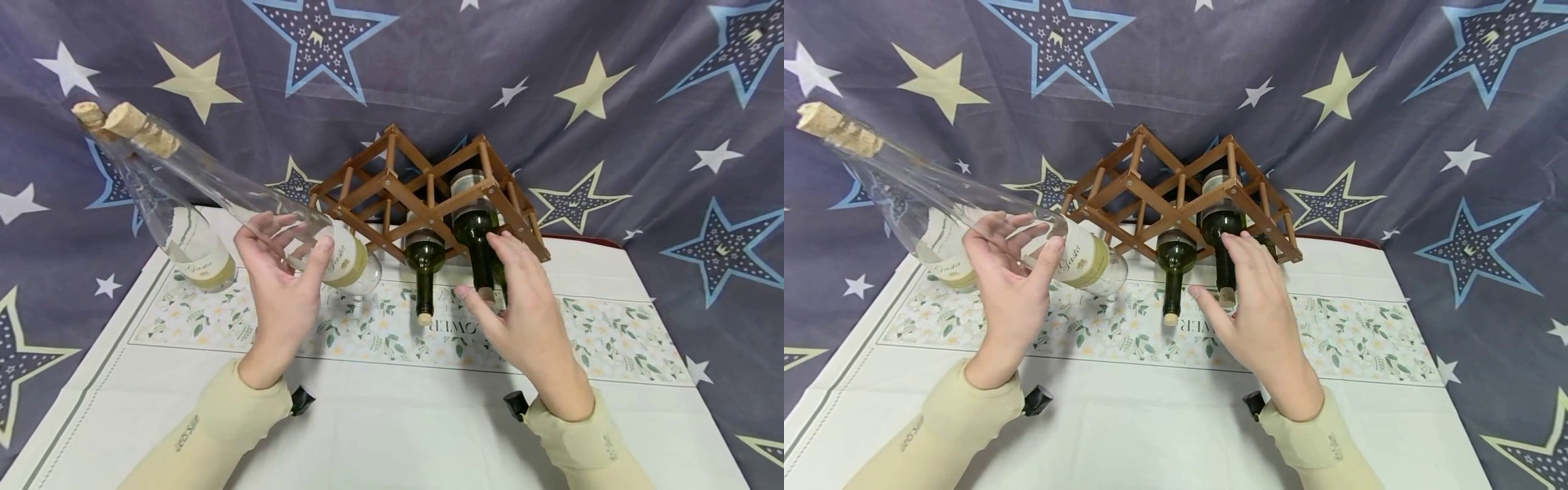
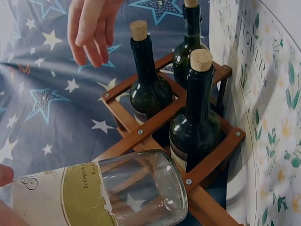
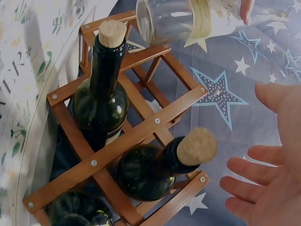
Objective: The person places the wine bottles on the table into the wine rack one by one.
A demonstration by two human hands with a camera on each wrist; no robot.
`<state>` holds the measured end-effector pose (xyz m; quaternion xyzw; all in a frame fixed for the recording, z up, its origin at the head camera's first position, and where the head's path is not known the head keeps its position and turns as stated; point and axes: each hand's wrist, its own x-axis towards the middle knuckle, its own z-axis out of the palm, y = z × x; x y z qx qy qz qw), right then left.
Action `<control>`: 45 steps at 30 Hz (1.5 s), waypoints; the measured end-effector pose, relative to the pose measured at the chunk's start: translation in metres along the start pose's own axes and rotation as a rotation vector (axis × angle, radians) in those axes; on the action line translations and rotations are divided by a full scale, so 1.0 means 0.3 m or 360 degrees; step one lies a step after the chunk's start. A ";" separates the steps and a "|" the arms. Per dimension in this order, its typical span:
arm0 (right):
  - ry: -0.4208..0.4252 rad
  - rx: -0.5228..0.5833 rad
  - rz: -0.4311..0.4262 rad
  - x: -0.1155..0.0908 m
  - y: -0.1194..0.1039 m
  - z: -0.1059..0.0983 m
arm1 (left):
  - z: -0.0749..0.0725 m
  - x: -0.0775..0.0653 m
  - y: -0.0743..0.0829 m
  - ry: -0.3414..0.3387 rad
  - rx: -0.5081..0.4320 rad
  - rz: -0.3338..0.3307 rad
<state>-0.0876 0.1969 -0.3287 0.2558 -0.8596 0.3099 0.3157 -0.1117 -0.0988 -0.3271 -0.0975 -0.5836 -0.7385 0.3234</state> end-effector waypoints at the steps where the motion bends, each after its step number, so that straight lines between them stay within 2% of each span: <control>1: -0.0010 0.0002 -0.0005 0.001 -0.003 0.003 | 0.003 -0.002 0.000 -0.0006 -0.0008 -0.0002; 8: -0.0132 -0.0036 -0.0033 0.006 -0.024 0.021 | 0.024 -0.011 -0.007 -0.0012 -0.0052 -0.0002; 15: -0.0193 -0.0048 -0.0050 0.016 -0.044 0.043 | 0.048 -0.021 -0.008 -0.0035 -0.0110 -0.0004; 38: -0.0294 -0.0074 -0.0100 0.047 -0.086 0.117 | 0.109 -0.053 0.004 -0.0106 -0.0263 -0.0052; 45: -0.0278 -0.0049 -0.0140 0.051 -0.082 0.139 | 0.123 -0.062 0.001 -0.0124 -0.0321 -0.0033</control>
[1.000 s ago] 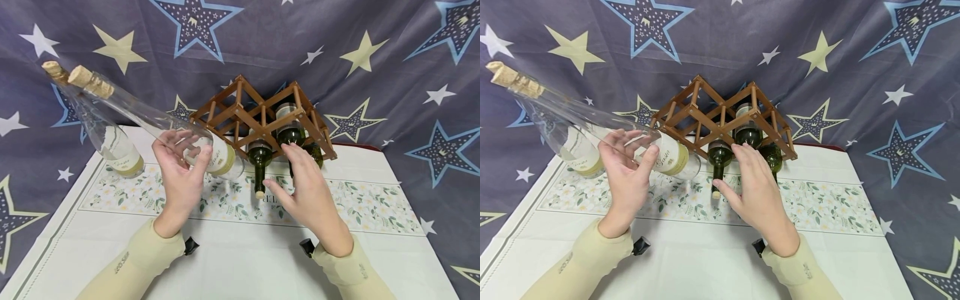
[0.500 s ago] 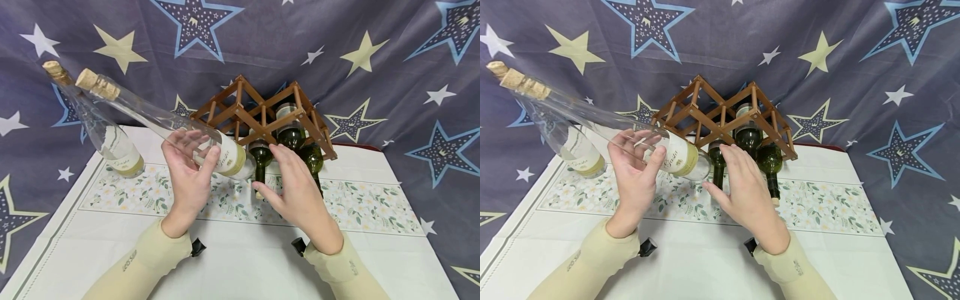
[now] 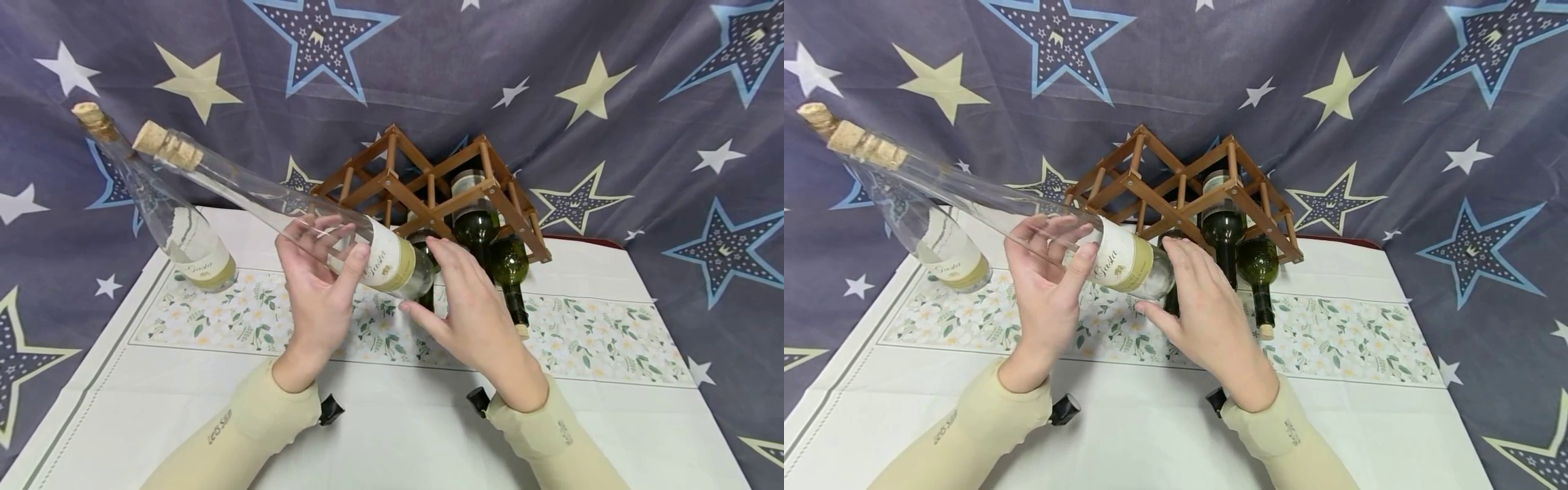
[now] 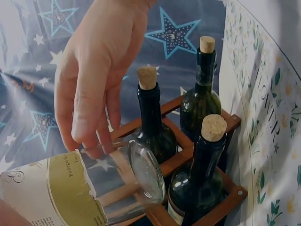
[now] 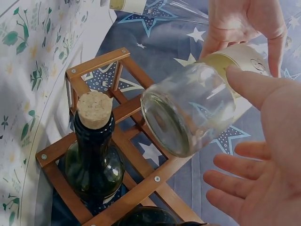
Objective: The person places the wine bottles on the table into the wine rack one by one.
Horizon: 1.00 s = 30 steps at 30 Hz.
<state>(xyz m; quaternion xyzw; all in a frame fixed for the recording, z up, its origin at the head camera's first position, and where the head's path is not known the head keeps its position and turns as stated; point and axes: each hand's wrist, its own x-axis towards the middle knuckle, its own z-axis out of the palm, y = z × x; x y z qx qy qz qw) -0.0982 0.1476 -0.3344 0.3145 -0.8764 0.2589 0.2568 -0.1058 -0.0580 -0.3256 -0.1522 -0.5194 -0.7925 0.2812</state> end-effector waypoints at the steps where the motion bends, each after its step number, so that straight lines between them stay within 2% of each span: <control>1: 0.0005 0.0001 -0.0006 0.001 0.001 0.003 | 0.002 -0.002 -0.001 -0.0004 -0.0008 0.0003; 11: -0.0015 0.0000 0.0005 0.000 0.001 0.021 | 0.017 -0.019 -0.005 -0.0058 -0.0081 -0.0006; 19: -0.0033 -0.0006 0.0036 0.000 0.002 0.023 | 0.020 -0.029 -0.007 -0.0107 -0.0106 0.0029; 30: -0.0054 0.0037 0.0069 0.000 0.002 0.021 | 0.020 -0.031 -0.011 -0.0124 -0.0162 0.0030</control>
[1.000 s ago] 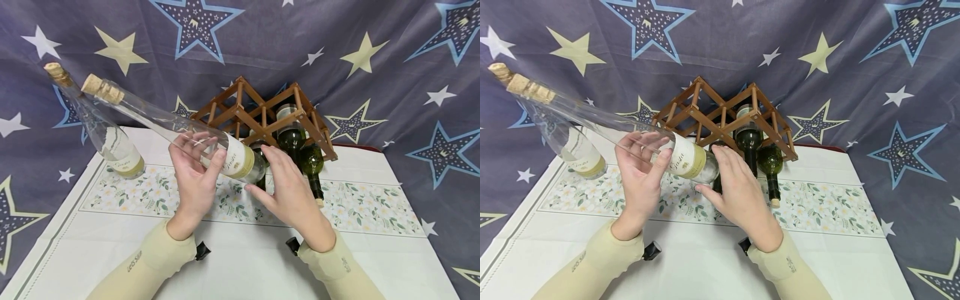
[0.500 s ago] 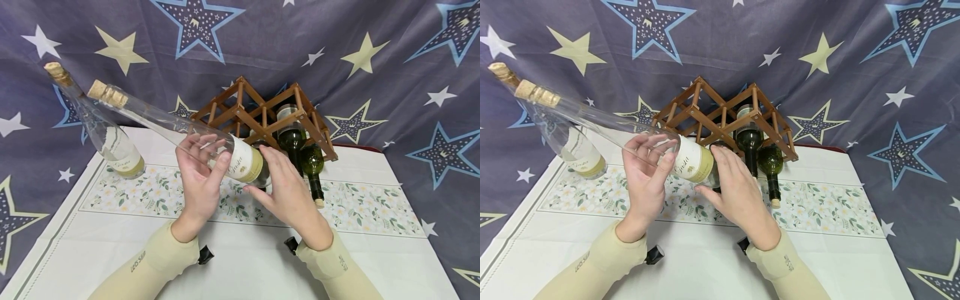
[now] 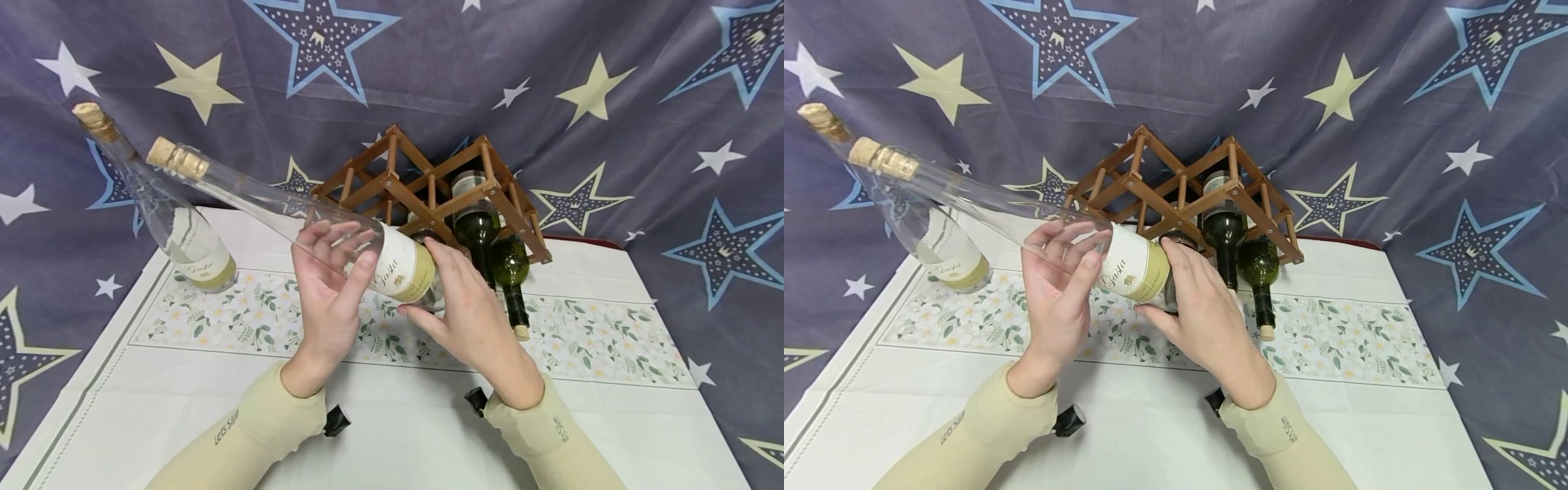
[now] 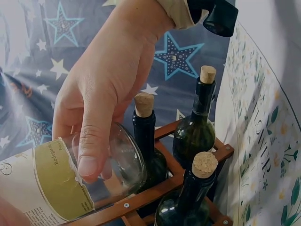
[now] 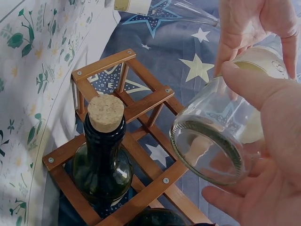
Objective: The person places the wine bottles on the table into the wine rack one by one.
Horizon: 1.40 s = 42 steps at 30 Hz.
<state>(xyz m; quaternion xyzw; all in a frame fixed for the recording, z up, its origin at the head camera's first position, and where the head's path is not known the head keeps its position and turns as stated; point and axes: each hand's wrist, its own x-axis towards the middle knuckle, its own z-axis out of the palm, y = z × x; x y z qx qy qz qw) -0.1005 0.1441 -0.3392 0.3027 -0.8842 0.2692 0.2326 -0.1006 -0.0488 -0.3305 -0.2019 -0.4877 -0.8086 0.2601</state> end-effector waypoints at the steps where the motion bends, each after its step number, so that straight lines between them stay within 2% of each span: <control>1: -0.0001 0.0010 0.0003 0.000 0.000 0.000 | -0.001 -0.001 -0.001 -0.0001 -0.0011 -0.0006; 7: 0.0004 0.0077 0.0005 0.002 0.000 -0.002 | -0.003 -0.006 -0.006 -0.0037 -0.0081 -0.0044; 13: 0.0059 0.0112 -0.0069 0.005 0.003 -0.002 | -0.002 -0.003 0.005 -0.0082 -0.0099 -0.0048; 26: 0.0168 0.0085 -0.0146 0.006 0.000 -0.007 | -0.008 0.005 0.012 -0.0145 -0.0201 -0.0115; 30: 0.0193 0.0047 -0.0168 0.007 0.001 -0.014 | -0.012 0.006 0.017 -0.0155 -0.0167 -0.0149; 38: 0.0263 -0.0033 -0.0210 0.008 0.016 -0.027 | -0.018 0.012 0.019 -0.0196 0.0036 -0.0160; 42: 0.0283 -0.0074 -0.0208 0.008 0.020 -0.036 | -0.022 0.013 0.021 -0.0214 0.0087 -0.0174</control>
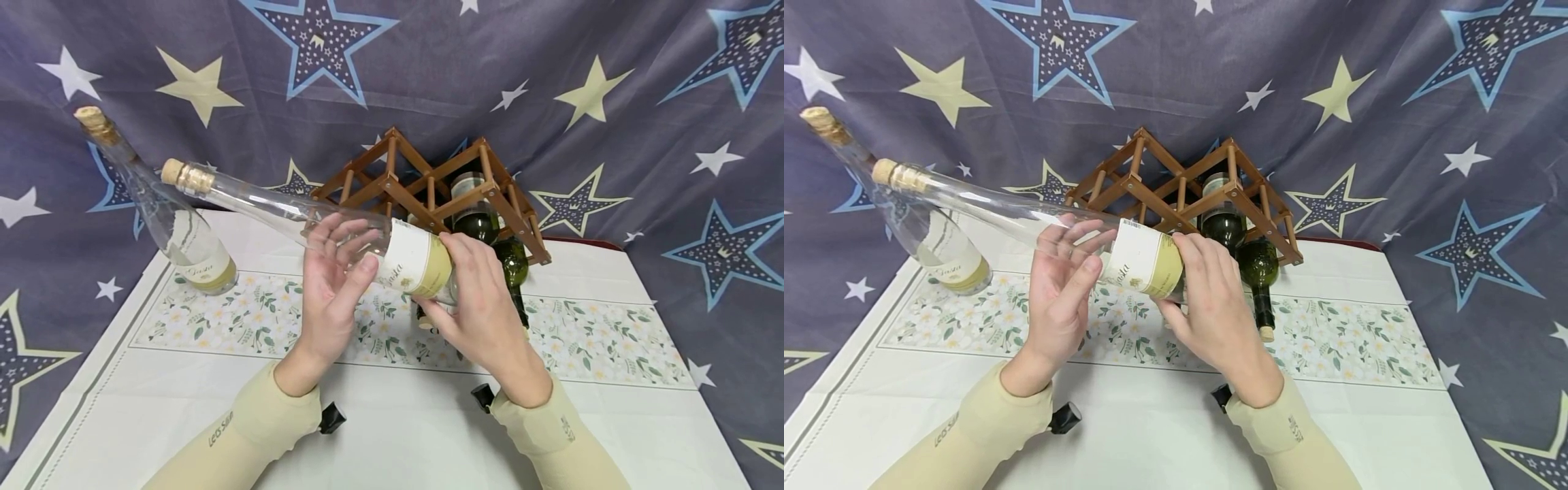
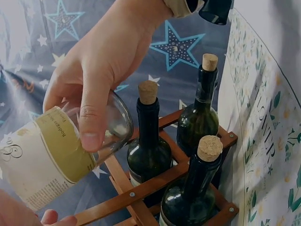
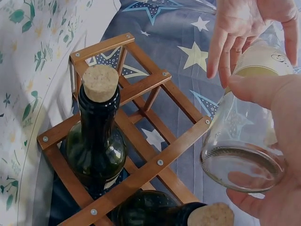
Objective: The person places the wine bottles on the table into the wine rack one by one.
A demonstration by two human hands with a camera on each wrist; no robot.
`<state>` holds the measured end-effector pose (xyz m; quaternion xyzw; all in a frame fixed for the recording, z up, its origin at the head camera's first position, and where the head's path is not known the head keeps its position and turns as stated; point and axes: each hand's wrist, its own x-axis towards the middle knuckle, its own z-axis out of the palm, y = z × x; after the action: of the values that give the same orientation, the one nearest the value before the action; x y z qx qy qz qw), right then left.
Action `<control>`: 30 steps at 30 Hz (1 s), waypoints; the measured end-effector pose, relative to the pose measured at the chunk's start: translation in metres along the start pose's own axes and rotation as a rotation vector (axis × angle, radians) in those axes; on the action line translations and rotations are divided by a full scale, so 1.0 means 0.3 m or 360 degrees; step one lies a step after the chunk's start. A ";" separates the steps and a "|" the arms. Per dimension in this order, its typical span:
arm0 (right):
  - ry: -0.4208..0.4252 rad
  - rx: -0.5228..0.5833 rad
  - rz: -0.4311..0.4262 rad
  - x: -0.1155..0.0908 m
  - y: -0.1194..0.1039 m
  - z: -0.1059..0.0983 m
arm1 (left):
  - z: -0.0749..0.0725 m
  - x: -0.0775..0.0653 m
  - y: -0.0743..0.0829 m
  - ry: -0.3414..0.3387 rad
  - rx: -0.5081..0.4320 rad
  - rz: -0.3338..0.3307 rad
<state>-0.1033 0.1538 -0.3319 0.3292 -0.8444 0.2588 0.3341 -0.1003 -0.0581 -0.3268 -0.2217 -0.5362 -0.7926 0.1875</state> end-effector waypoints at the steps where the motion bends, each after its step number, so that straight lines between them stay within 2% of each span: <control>1: 0.0001 -0.0008 0.0003 0.000 0.001 -0.002 | -0.001 0.000 0.000 -0.0003 0.0006 -0.0008; 7: 0.0022 -0.0030 -0.0003 0.002 0.012 -0.011 | -0.011 0.002 -0.001 -0.0016 0.0060 -0.0070; 19: 0.0064 -0.0101 -0.0058 -0.001 0.036 -0.020 | -0.038 0.004 -0.005 -0.0036 0.0170 -0.0091; 30: 0.0079 -0.0171 -0.0087 -0.021 0.055 -0.030 | -0.080 -0.015 -0.013 -0.0023 0.0366 -0.0132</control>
<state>-0.1083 0.1728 -0.3343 0.3274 -0.8392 0.2119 0.3790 -0.1024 -0.0789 -0.3400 -0.1820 -0.6335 -0.7314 0.1750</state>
